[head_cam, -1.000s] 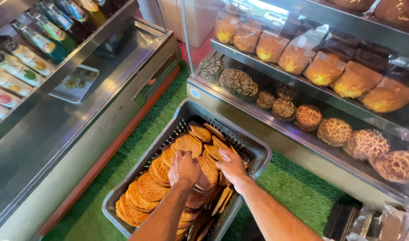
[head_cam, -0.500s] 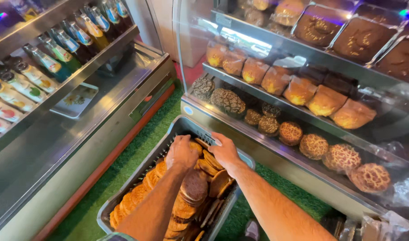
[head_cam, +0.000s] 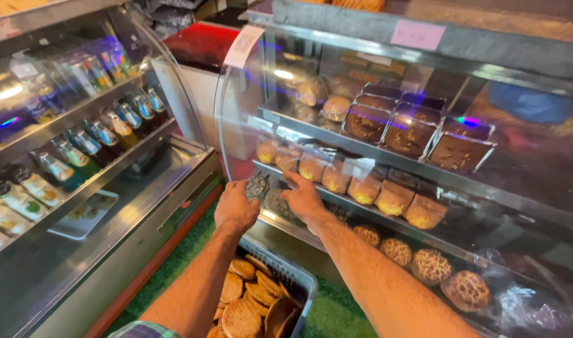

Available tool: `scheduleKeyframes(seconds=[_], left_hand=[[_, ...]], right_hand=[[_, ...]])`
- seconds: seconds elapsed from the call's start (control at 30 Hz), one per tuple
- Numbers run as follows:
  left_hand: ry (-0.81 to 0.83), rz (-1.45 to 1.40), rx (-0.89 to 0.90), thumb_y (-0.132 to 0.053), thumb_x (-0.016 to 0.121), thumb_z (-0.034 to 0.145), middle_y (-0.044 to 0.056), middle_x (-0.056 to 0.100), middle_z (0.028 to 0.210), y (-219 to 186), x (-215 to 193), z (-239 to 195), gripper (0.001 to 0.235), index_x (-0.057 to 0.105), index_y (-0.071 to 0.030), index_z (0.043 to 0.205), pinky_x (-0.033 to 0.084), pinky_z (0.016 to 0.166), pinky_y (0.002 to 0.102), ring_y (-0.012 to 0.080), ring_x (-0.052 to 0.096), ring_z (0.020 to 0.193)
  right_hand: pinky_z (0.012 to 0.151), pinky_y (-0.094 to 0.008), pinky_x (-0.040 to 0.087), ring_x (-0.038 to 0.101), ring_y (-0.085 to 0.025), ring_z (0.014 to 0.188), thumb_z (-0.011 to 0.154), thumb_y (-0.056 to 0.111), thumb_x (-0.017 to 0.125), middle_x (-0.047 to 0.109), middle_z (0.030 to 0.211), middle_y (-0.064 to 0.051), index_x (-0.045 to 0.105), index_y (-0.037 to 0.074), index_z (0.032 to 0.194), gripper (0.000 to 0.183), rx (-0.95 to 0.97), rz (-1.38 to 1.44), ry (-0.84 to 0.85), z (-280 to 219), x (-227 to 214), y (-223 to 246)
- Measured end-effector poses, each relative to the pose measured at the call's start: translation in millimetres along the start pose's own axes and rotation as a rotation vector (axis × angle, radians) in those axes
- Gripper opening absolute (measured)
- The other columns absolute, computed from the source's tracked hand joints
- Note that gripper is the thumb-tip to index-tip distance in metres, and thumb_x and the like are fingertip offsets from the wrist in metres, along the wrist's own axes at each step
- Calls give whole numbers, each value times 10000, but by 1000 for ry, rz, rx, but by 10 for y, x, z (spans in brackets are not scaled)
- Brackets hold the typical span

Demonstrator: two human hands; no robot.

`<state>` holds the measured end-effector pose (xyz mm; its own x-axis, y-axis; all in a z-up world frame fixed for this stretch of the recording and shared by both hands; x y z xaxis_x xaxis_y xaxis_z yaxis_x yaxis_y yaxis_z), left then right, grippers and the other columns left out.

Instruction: The person repeatedly picks round flatbreads from a metal tray and stacks them in a plastic basket. The action is performed by hand in a small shop with shelves of packaged goods and a refrigerated display case.

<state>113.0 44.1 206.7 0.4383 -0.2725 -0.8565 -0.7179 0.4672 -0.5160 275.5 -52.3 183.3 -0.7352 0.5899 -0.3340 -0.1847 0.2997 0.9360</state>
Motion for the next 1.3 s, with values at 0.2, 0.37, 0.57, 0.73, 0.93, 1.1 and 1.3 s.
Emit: scheduleKeyframes(seconds=[0.2,0.37,0.57,0.73,0.93,1.1,1.3], left_hand=[[-74,-30,95,-312,654,874,124,534,1440,-832,-261,421,562,588,-179,1417,541,1054,538,413,624,1257],[-162,-82,185,-296,634,875,138,545,1414,-1573,-438,649,551,603,-166,1409,542,1030,533,426,634,1231],[-244,-135,299,-264,648,863,149,558,1380,-2485,-663,849,540,613,-147,1390,539,1017,549,443,633,1215],[-292,-155,357,-277,656,868,144,539,1394,-3101,-899,1091,559,592,-155,1410,521,1037,552,440,612,1245],[-321,-178,411,-267,670,875,142,534,1409,-3564,-1024,1423,568,581,-143,1423,518,1035,568,441,599,1259],[-309,-172,461,-319,671,855,107,552,1394,-3750,-1009,2016,558,602,-206,1396,513,1041,558,421,610,1249],[-364,-226,560,-274,680,865,142,608,1313,-3974,-973,2784,493,641,-173,1347,523,1021,540,426,624,1223]], right_hand=[[1149,-327,431,570,-153,1338,755,168,680,653,1414,13,632,277,1411,667,-120,-8,-118,603,-838,408],[1134,-362,450,597,-205,1317,700,181,682,698,1340,-19,686,251,1348,652,-235,-43,-222,686,-1716,931],[1102,-319,472,637,-160,1252,673,226,712,721,1277,38,700,320,1311,645,-306,-18,-326,1393,-2598,1120],[1076,-283,483,667,-135,1204,648,246,753,749,1219,29,723,285,1277,632,-385,-21,-371,1493,-3170,1548],[1087,-304,482,649,-136,1235,650,309,756,746,1237,20,713,295,1284,635,-363,-51,-406,1141,-3582,2009],[1094,-368,473,637,-222,1264,728,231,711,724,1286,-66,692,187,1330,603,-394,-30,-461,1816,-3904,2027],[1050,-294,486,656,-106,1200,712,314,724,747,1182,134,728,356,1240,530,-268,-207,-562,2254,-4117,2190]])
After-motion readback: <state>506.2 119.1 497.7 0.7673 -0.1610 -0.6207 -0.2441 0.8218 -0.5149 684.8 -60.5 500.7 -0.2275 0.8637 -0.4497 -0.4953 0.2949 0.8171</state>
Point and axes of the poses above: each hand's wrist, its own z-axis towards the middle knuckle, its own x-axis out of the palm, y = z × x, the point moved 1 cm from there along z, towards the middle knuckle
